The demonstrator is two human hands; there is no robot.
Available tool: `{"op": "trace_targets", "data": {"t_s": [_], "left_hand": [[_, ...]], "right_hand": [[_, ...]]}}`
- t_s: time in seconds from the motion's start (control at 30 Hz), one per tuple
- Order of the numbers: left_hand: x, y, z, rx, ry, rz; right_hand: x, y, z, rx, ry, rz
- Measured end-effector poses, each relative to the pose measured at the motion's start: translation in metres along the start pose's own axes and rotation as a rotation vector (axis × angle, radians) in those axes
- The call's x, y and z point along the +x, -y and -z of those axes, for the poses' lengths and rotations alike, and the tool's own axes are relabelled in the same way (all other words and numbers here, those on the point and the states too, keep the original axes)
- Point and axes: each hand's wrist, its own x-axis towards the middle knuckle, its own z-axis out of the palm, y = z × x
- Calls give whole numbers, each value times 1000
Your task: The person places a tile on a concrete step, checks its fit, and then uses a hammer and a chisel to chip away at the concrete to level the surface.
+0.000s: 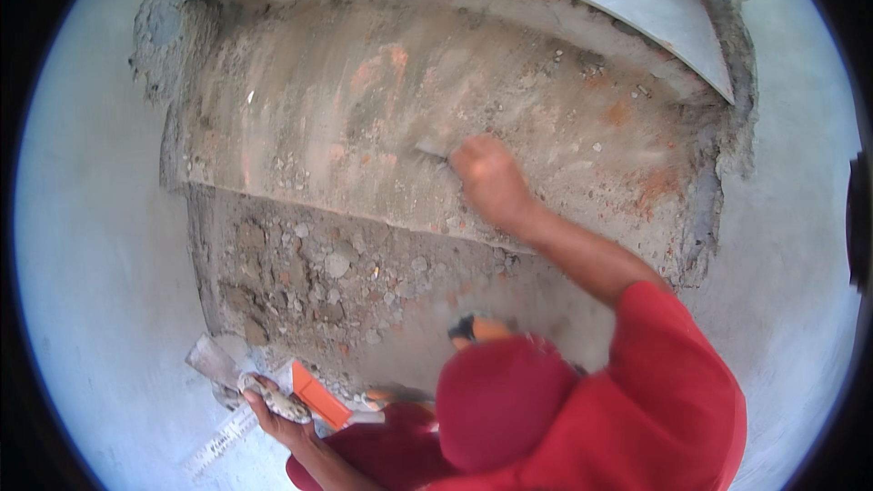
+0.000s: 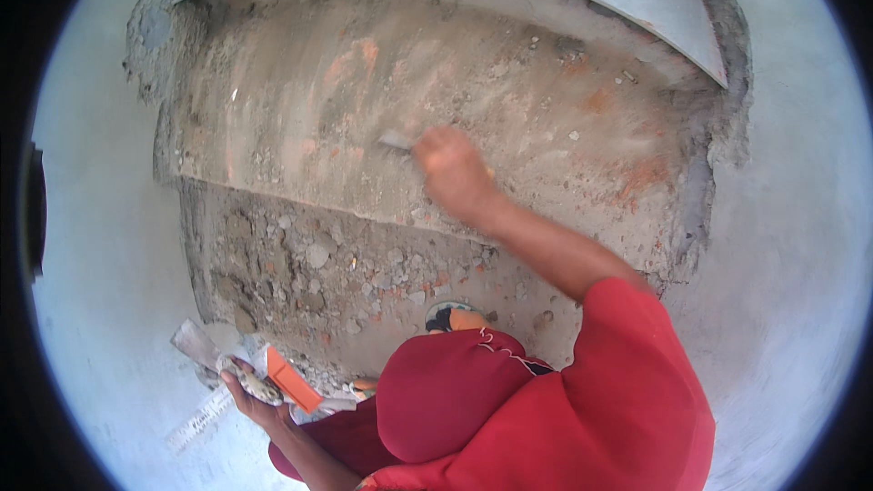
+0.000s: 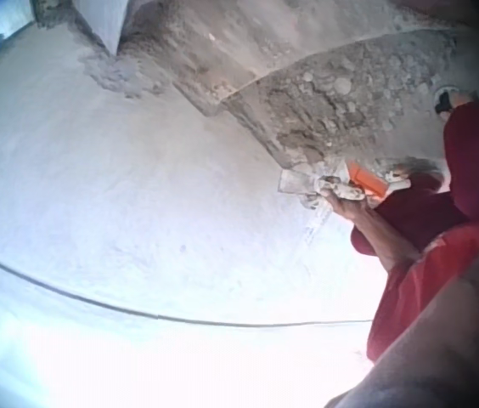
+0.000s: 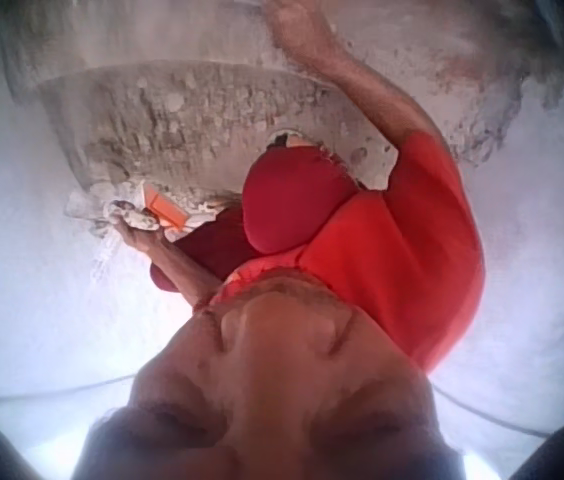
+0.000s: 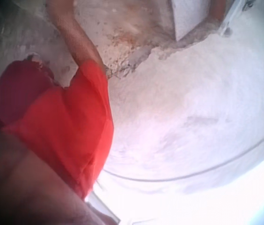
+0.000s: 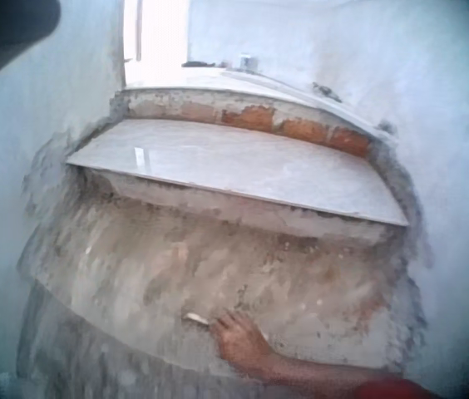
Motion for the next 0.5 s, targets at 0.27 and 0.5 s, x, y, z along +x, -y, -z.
{"op": "trace_targets", "data": {"t_s": [0.27, 0.5], "left_hand": [[5, -2, -13, 103, 34, -84], [-24, -67, 15, 223, 35, -417]], "right_hand": [[-64, 108, 17, 496, 254, 72], [-180, 41, -76, -36, 361, -85]]}}
